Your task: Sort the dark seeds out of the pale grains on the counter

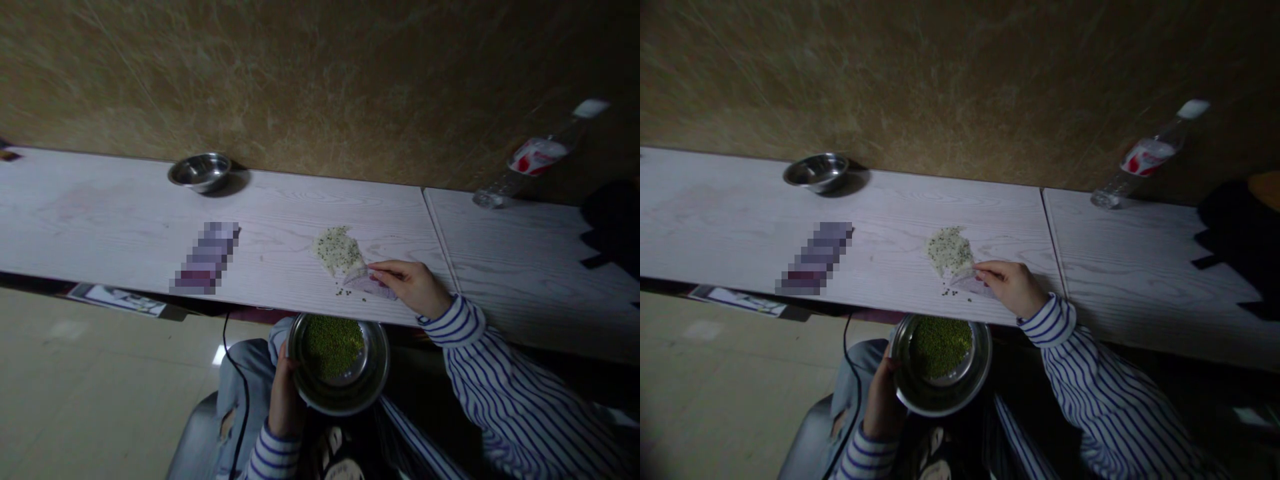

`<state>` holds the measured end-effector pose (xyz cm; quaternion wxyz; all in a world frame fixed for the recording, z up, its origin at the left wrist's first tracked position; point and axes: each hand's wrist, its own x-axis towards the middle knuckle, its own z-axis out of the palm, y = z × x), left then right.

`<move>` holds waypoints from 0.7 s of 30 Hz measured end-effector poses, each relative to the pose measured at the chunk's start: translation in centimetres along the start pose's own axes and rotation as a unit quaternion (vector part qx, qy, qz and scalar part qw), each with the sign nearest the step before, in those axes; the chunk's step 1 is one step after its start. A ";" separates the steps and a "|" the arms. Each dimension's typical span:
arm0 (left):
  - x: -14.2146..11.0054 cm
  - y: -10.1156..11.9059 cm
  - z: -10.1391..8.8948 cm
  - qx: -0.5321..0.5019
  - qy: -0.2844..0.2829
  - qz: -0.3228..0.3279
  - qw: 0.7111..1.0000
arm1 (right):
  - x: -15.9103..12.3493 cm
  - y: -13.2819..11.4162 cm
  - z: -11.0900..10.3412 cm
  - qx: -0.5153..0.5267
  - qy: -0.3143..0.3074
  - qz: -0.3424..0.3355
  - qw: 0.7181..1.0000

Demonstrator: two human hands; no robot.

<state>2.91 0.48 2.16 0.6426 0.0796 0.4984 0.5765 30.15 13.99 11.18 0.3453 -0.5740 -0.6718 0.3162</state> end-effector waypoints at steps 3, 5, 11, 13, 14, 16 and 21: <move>0.0 0.1 -0.4 0.007 -0.021 -0.004 1.000 | 0.1 -0.2 0.3 -0.015 -0.017 -0.012 1.000; 0.1 0.1 -0.6 0.006 -0.015 -0.003 1.000 | 0.1 -0.2 0.3 -0.020 -0.028 -0.017 0.999; 0.1 0.0 -0.2 0.000 0.005 -0.005 1.000 | 0.0 -0.5 1.0 -0.008 -0.018 -0.009 1.000; 0.0 0.1 0.0 0.000 0.017 0.003 1.000 | 0.1 -0.6 1.4 -0.004 -0.016 -0.008 1.000; 0.0 0.1 0.1 0.001 0.019 0.004 1.000 | 0.1 -0.6 1.5 -0.002 -0.015 -0.008 1.000; -0.1 0.2 0.0 0.000 0.012 -0.002 1.000 | 0.0 -0.4 1.4 0.002 -0.011 -0.004 1.000; 0.1 -0.1 -0.6 -0.018 0.008 -0.007 1.000 | -0.5 0.6 -0.3 0.017 0.018 0.021 0.999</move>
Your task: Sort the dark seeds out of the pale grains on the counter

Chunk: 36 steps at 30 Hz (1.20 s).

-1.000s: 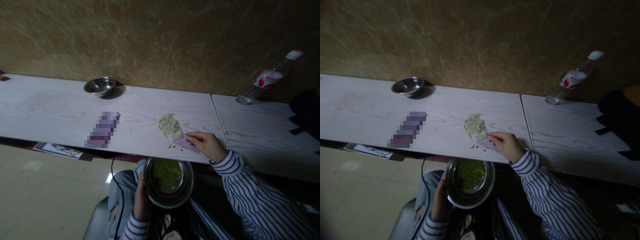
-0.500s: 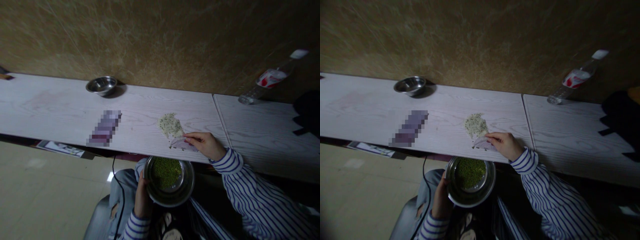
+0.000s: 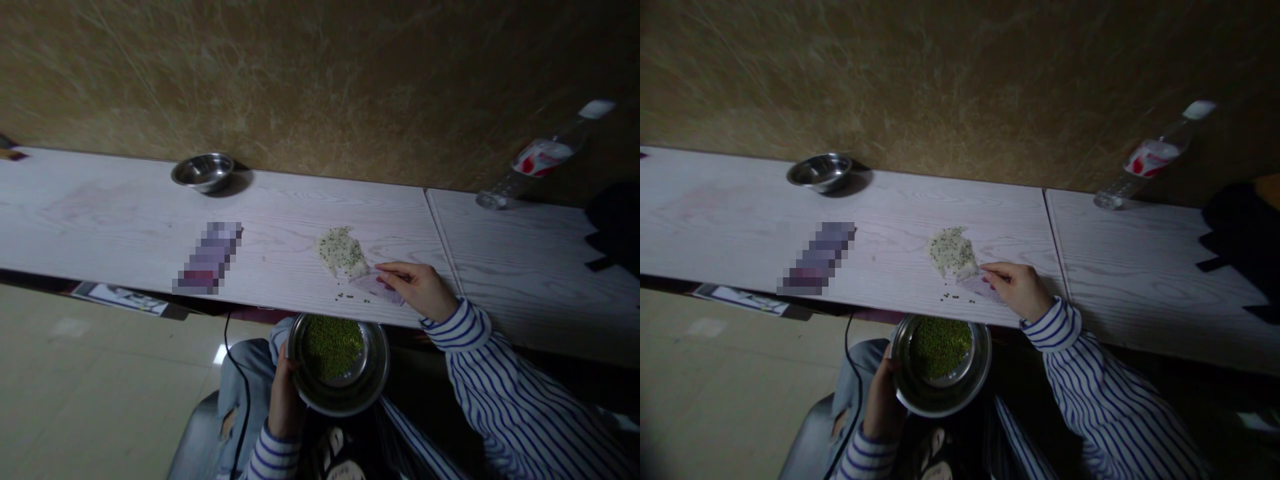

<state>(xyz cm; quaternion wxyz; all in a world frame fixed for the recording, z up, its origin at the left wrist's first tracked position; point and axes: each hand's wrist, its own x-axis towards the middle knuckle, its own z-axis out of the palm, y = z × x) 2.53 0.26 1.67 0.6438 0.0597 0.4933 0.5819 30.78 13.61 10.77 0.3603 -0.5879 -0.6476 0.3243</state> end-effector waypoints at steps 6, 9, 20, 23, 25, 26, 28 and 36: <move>0.7 -0.6 -1.3 0.000 -0.030 0.000 1.000 | 0.1 0.7 -1.2 0.042 0.031 0.022 0.998; 0.6 -0.4 -1.3 0.005 -0.026 0.010 1.000 | 0.6 0.6 -0.6 0.041 0.030 0.025 0.998; -0.1 0.2 0.2 0.007 -0.002 -0.003 1.000 | 0.6 -0.3 0.5 0.037 -0.015 0.028 0.999; -0.2 0.2 0.5 0.009 0.008 0.010 1.000 | 0.4 -0.2 0.2 0.030 -0.012 0.026 0.999; -0.3 0.3 0.6 0.013 0.011 0.015 1.000 | 0.3 -0.1 0.1 0.027 -0.006 0.022 0.999; -0.3 0.3 0.6 0.016 0.007 0.011 1.000 | 0.3 0.0 0.1 0.029 -0.003 0.020 0.999; -0.4 0.5 0.8 0.018 0.005 0.006 1.000 | 0.2 0.1 0.1 0.034 -0.002 0.021 0.999; -0.5 0.4 0.8 0.021 0.011 0.015 1.000 | 0.0 0.0 0.9 0.025 -0.020 0.016 0.999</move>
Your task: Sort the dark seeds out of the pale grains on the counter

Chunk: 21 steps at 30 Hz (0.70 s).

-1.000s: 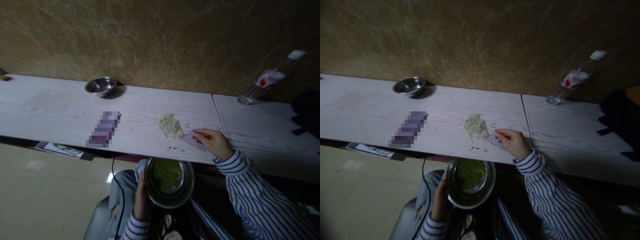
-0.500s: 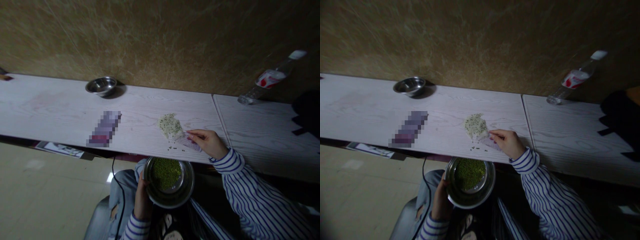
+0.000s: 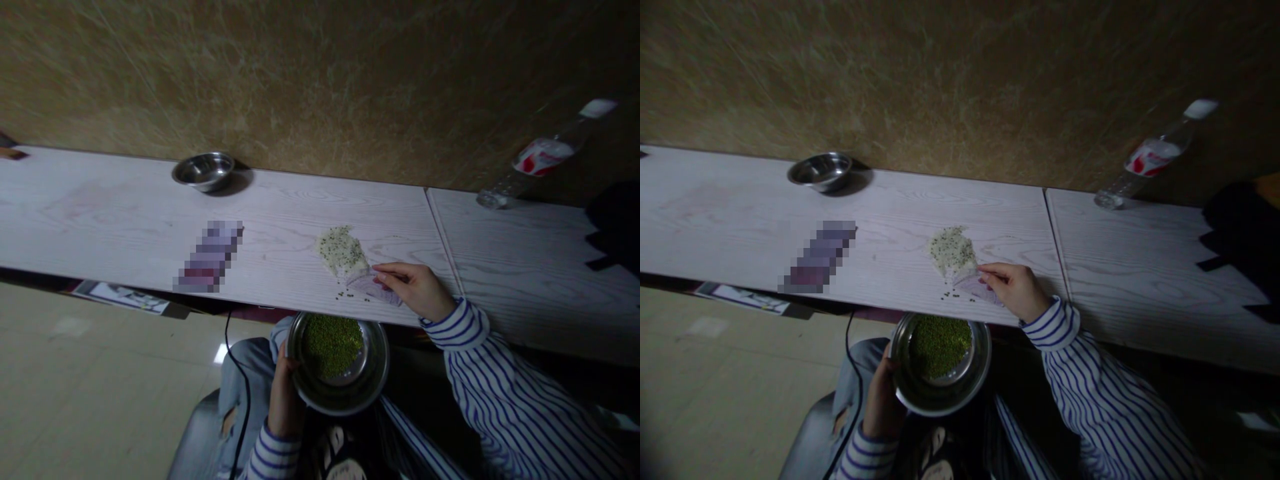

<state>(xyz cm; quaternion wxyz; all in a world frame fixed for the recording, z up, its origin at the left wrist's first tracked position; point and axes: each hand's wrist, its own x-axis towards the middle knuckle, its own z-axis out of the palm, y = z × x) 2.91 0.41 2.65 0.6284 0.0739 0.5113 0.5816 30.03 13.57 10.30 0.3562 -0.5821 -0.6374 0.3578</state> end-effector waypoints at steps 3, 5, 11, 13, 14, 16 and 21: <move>0.2 -0.1 -0.5 0.003 -0.012 0.004 1.000 | 0.4 -0.1 0.6 0.008 0.001 -0.004 1.000; 0.2 -0.1 -0.8 -0.001 -0.029 -0.002 1.000 | 0.7 -0.1 0.9 0.006 0.007 -0.011 1.000; 0.6 -0.4 -2.0 -0.001 -0.031 0.019 0.999 | 0.8 -0.3 0.6 0.000 0.027 -0.020 0.999; 0.7 -0.4 -2.3 0.006 -0.022 0.031 0.999 | 0.8 -0.5 0.7 -0.019 0.019 -0.019 0.999; 0.7 -0.4 -2.4 0.012 -0.020 0.036 0.999 | 0.8 -0.7 0.9 -0.031 0.014 -0.017 0.999; 0.7 -0.2 -2.4 0.021 -0.017 0.041 0.999 | 0.8 -0.9 1.1 -0.051 0.003 -0.011 0.999; 0.4 0.2 -2.2 0.021 -0.020 0.048 0.998 | 0.9 -1.3 1.3 -0.056 -0.016 -0.011 0.998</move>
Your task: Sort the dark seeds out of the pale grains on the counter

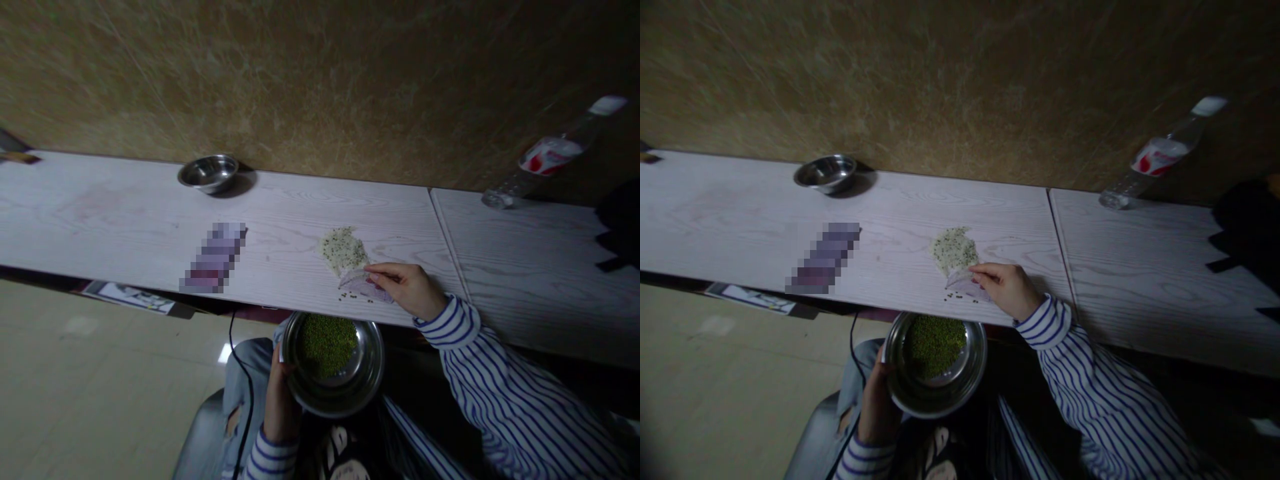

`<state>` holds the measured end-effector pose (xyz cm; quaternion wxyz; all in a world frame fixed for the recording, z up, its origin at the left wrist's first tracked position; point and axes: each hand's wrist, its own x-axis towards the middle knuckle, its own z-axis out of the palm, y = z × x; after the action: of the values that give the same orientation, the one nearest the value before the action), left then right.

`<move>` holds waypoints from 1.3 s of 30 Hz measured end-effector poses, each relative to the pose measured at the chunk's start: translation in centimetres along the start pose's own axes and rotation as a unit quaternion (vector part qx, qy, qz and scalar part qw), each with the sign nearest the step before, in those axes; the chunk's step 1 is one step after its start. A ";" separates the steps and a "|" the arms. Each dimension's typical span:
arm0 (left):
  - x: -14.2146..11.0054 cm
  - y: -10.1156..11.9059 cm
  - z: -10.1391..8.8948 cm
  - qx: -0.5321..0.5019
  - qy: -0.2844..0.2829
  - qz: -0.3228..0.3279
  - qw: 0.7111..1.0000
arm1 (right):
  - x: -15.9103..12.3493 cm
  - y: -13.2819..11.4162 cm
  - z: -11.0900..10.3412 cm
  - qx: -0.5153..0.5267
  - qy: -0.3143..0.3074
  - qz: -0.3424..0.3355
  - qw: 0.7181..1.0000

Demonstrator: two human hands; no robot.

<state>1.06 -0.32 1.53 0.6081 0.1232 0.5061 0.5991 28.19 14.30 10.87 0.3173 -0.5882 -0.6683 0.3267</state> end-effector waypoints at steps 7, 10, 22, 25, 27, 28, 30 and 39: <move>0.9 -0.6 -1.8 0.001 0.022 -0.033 0.999 | -0.2 -0.7 0.9 0.021 0.028 -0.023 0.999; 1.2 -0.8 -2.3 0.005 0.024 -0.018 1.000 | -0.3 -0.5 1.2 0.014 0.041 -0.015 0.999; -0.1 0.7 1.3 0.000 0.052 -0.006 0.999 | -0.3 1.7 -1.2 0.052 0.101 0.002 0.993; 0.0 0.6 0.8 0.010 0.059 -0.003 0.998 | 0.0 1.5 -1.2 0.050 0.096 -0.002 0.994; 0.0 0.4 0.5 0.013 0.054 -0.004 0.998 | 0.1 1.2 -0.9 0.055 0.081 -0.004 0.995; 0.0 0.3 0.4 0.010 0.051 -0.004 0.999 | 0.1 1.0 -0.8 0.058 0.071 -0.005 0.996; 0.1 0.1 0.4 0.001 0.045 0.002 0.999 | 0.0 0.7 -0.6 0.066 0.056 -0.009 0.996; -0.2 0.5 1.0 0.007 0.035 -0.001 0.999 | -0.7 1.2 -1.9 0.083 0.074 0.009 0.994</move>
<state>1.57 0.11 2.43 0.5897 0.1052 0.5314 0.5990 30.48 13.80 10.96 0.4110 -0.5885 -0.6077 0.3397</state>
